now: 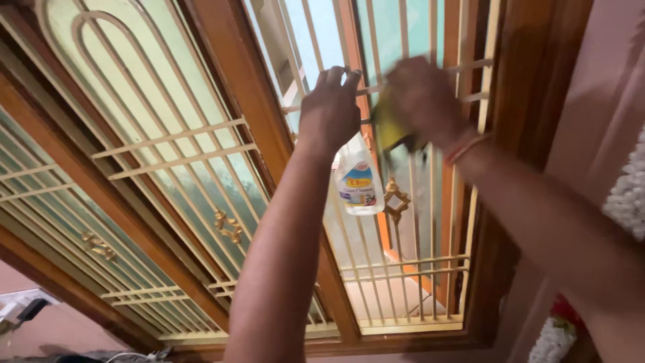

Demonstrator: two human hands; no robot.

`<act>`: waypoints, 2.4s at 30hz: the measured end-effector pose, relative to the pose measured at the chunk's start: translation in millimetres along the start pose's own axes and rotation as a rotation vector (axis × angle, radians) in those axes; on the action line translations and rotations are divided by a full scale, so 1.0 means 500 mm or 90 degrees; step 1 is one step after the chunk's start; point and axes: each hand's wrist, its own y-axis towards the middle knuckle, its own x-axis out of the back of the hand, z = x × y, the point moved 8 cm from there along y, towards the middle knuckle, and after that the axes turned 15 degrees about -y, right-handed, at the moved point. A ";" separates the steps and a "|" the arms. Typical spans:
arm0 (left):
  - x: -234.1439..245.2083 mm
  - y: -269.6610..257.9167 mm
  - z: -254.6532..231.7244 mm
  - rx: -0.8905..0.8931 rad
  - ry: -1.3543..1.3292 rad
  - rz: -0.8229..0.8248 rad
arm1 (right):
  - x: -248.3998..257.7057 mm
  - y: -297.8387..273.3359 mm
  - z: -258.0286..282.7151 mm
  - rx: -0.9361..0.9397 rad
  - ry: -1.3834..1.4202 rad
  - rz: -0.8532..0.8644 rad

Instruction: The person cleans a window with a metal grille by spraying glass cleaner and wiping the glass and grille with a cloth. The person repeatedly sprays and wipes different sections of the window throughout the clip.

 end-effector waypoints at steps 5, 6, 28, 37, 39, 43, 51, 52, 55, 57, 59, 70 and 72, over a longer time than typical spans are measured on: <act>-0.012 -0.016 -0.009 0.041 0.004 0.034 | -0.071 -0.063 -0.154 -0.229 -0.111 -0.025; -0.009 -0.017 -0.013 0.036 0.009 0.034 | -0.074 -0.064 -0.142 -0.237 -0.096 -0.042; 0.016 -0.092 0.068 0.033 0.040 0.210 | -0.071 -0.194 -0.176 -0.139 -0.134 0.184; 0.022 -0.100 0.076 0.164 -0.046 0.101 | -0.050 -0.048 -0.060 -0.242 0.141 -0.015; 0.014 -0.101 0.074 0.146 -0.047 0.065 | -0.095 -0.010 -0.007 -0.222 0.127 0.045; 0.008 -0.118 0.077 0.128 -0.081 0.029 | -0.088 -0.028 0.113 -0.005 -0.126 0.062; 0.018 -0.126 0.068 0.113 -0.060 0.013 | 0.008 -0.197 -0.060 0.025 -0.248 0.096; 0.020 -0.127 0.065 0.117 -0.063 0.011 | 0.014 -0.209 -0.068 0.011 -0.237 0.085; 0.027 -0.123 0.059 0.120 -0.068 -0.006 | -0.014 -0.212 -0.043 -0.063 -0.158 0.073; 0.025 -0.125 0.059 0.122 -0.076 -0.023 | -0.050 -0.183 0.004 -0.102 -0.132 0.082; 0.019 -0.127 0.062 0.121 -0.086 -0.043 | -0.079 -0.138 0.076 -0.101 -0.060 0.077; -0.005 -0.132 0.077 0.084 -0.068 -0.133 | -0.021 -0.166 0.031 -0.004 -0.047 0.117; -0.006 -0.126 0.074 0.083 -0.057 -0.127 | -0.020 -0.196 -0.026 -0.012 -0.169 0.160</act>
